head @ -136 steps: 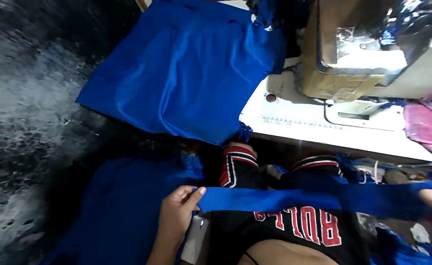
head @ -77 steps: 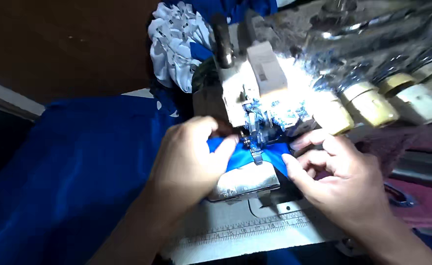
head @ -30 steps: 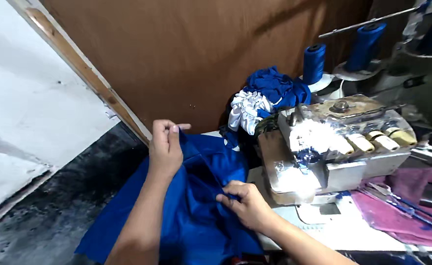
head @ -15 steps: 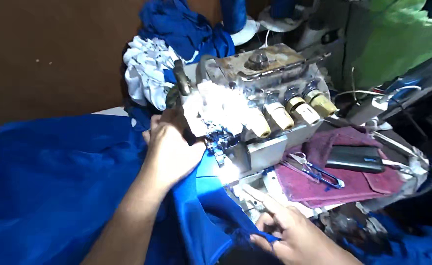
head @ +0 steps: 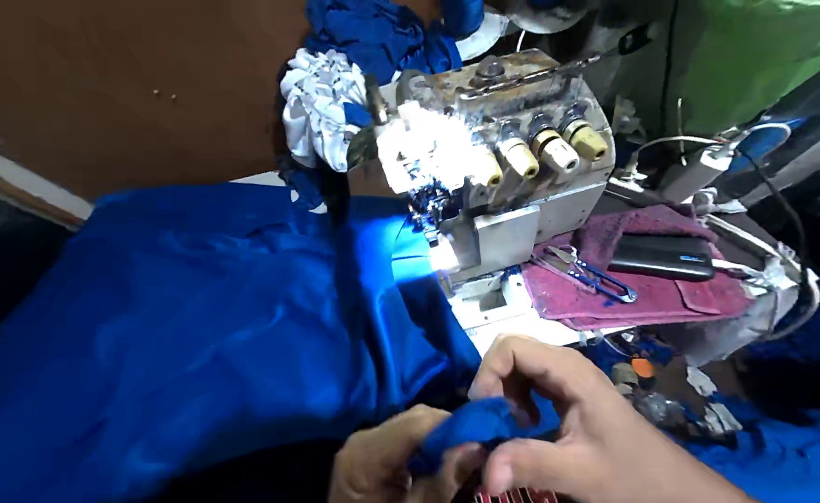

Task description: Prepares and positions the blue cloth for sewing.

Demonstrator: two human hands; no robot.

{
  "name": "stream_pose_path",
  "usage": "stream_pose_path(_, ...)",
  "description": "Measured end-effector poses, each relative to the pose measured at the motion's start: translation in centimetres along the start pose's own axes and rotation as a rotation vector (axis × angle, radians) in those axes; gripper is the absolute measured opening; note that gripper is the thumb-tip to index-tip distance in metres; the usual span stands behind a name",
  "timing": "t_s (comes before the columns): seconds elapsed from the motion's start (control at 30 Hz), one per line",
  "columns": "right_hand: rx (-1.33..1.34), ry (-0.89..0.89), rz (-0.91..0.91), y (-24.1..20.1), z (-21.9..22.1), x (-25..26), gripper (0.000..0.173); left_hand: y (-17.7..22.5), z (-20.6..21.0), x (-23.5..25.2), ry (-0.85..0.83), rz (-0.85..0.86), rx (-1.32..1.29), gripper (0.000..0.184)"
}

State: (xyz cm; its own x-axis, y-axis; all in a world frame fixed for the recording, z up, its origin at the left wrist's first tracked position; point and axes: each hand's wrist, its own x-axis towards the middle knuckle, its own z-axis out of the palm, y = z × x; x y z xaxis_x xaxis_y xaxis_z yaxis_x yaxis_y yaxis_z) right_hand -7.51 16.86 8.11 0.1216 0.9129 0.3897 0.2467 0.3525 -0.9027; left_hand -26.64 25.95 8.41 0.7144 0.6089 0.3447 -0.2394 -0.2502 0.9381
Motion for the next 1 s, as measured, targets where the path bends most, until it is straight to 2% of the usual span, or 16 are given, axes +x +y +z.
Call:
stream_pose_path(0.03,0.075,-0.043,0.032,0.2,0.1,-0.2,0.042,0.6,-0.4,0.2,0.028,0.009,-0.018,0.009)
stream_pose_path(0.1,0.129,-0.112,-0.034,0.2,0.4,-0.6,0.032,1.4,-1.5,0.2,0.047,0.048,0.052,0.011)
stream_pose_path(0.17,0.066,-0.161,-0.132,-0.5,0.4,-0.8,0.028,1.9,-3.3,-0.1,0.032,0.147,0.336,0.017)
stream_pose_path(0.2,0.054,-0.179,-0.147,-1.0,0.1,-0.8,0.026,2.3,-4.5,-0.3,0.018,0.236,0.573,0.016)
stream_pose_path(0.27,0.112,-0.201,-0.102,-1.9,0.0,-0.9,0.023,3.3,-6.5,-0.4,0.014,0.42,0.896,0.012)
stream_pose_path(0.3,0.185,-0.211,-0.063,-2.1,0.4,-0.8,0.02,3.5,-6.8,-0.3,0.006,0.429,0.856,0.012)
stream_pose_path(0.37,0.276,-0.223,-0.03,-2.9,1.4,-0.6,0.012,3.2,-6.2,-0.5,-0.064,0.296,0.456,0.013)
stream_pose_path(0.4,0.218,-0.219,-0.057,-3.4,1.6,-0.4,0.016,3.0,-5.8,-0.7,-0.116,0.215,0.24,0.019)
stream_pose_path(0.43,0.07,-0.201,-0.116,-4.0,1.3,-0.2,0.021,3.0,-5.8,-0.8,-0.164,0.169,0.141,0.021)
stream_pose_path(0.47,-0.122,-0.18,-0.181,-4.6,0.7,-0.2,0.023,3.3,-6.2,-0.8,-0.213,0.16,0.173,0.021)
stream_pose_path(0.53,-0.407,-0.159,-0.27,-5.5,-0.9,-0.4,0.02,4.9,-7.9,-0.5,-0.311,0.185,0.463,0.013)
stream_pose_path(0.63,-0.592,-0.208,-0.334,-6.4,-1.5,-1.2,0.032,6.9,-8.9,0.2,-0.369,0.232,0.675,0.016)
stream_pose_path(0.73,-0.712,-0.211,-0.333,-6.9,-1.0,-1.7,0.051,7.2,-7.7,0.5,-0.26,0.095,0.659,0.009)
stream_pose_path(0.8,-0.75,-0.129,-0.348,-6.2,-0.7,-1.7,0.041,6.9,-6.7,0.3,-0.207,-0.085,0.529,0.013)
stream_pose_path(0.87,-0.735,-0.063,-0.354,-5.4,-0.6,-1.7,0.028,6.4,-6.2,0.2,-0.24,-0.222,0.377,0.021)
stream_pose_path(1.0,-0.616,-0.071,-0.24,-4.8,-0.8,-1.6,0.026,4.9,-5.8,0.6,-0.265,-0.207,0.374,0.017)
